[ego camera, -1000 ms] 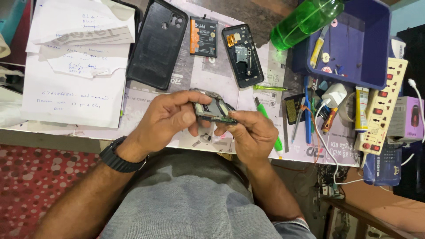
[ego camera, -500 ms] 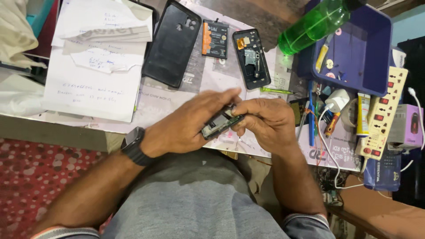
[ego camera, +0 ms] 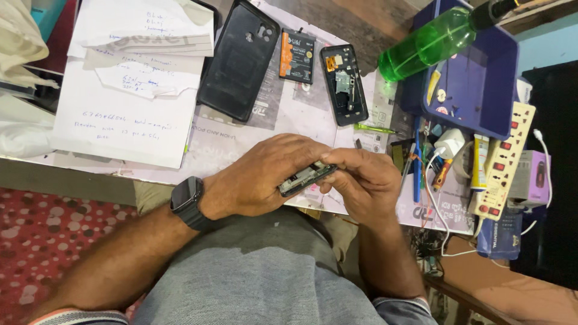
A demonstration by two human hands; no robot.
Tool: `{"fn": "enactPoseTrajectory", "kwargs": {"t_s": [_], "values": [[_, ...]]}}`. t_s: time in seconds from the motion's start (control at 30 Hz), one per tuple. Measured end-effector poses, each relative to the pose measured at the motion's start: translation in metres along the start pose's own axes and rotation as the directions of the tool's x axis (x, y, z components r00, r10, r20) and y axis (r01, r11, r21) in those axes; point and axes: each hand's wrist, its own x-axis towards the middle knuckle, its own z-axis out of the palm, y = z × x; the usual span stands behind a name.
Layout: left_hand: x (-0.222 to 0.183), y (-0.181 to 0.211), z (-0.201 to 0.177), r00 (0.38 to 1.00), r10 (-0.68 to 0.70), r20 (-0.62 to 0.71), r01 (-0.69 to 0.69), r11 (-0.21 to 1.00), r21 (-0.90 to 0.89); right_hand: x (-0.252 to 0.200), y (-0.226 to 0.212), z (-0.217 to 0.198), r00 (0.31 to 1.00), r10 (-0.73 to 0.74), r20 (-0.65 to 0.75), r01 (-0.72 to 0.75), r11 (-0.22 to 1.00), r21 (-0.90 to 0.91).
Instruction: The person disassembles a mobile phone on a workbench, using a screwdriver and a green plastic tool to detach internal components including the motherboard and connector cables.
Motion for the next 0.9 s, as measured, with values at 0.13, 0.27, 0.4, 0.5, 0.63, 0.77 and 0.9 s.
{"fn": "enactPoseTrajectory", "kwargs": {"t_s": [0.13,0.27,0.4,0.5,0.63,0.77,0.9], "values": [[-0.0009,-0.0007,-0.0016,1.000,-0.027,0.010,0.028,1.000,-0.014,0.0011,-0.0010,0.0013,1.000,0.001,-0.003,-0.001,1.000,-0.008],[-0.0020,-0.0024,-0.0015,1.000,-0.021,0.001,0.021,1.000,0.001,0.0026,0.0008,0.0018,1.000,0.002,-0.007,-0.002,1.000,-0.010],[-0.0025,-0.0032,-0.0014,1.000,-0.026,-0.002,0.026,1.000,0.005,0.0024,0.0011,0.0014,1.000,0.008,-0.008,-0.008,1.000,-0.015],[-0.0023,-0.0041,-0.0012,1.000,-0.022,0.000,0.022,1.000,0.000,0.0026,0.0026,0.0011,1.000,0.002,-0.008,-0.002,1.000,0.004],[-0.0018,-0.0040,-0.0007,1.000,-0.017,-0.001,0.017,1.000,0.018,0.0038,0.0050,0.0005,0.999,-0.034,0.001,0.034,0.999,0.000],[-0.0013,-0.0027,0.0005,0.999,-0.040,0.004,0.040,0.999,0.011,0.0032,0.0055,-0.0008,1.000,-0.030,0.002,0.030,0.999,-0.011],[-0.0009,-0.0038,0.0018,0.999,-0.035,0.007,0.035,0.999,0.032,0.0026,0.0079,-0.0015,1.000,-0.021,0.002,0.021,0.999,0.025]]}}
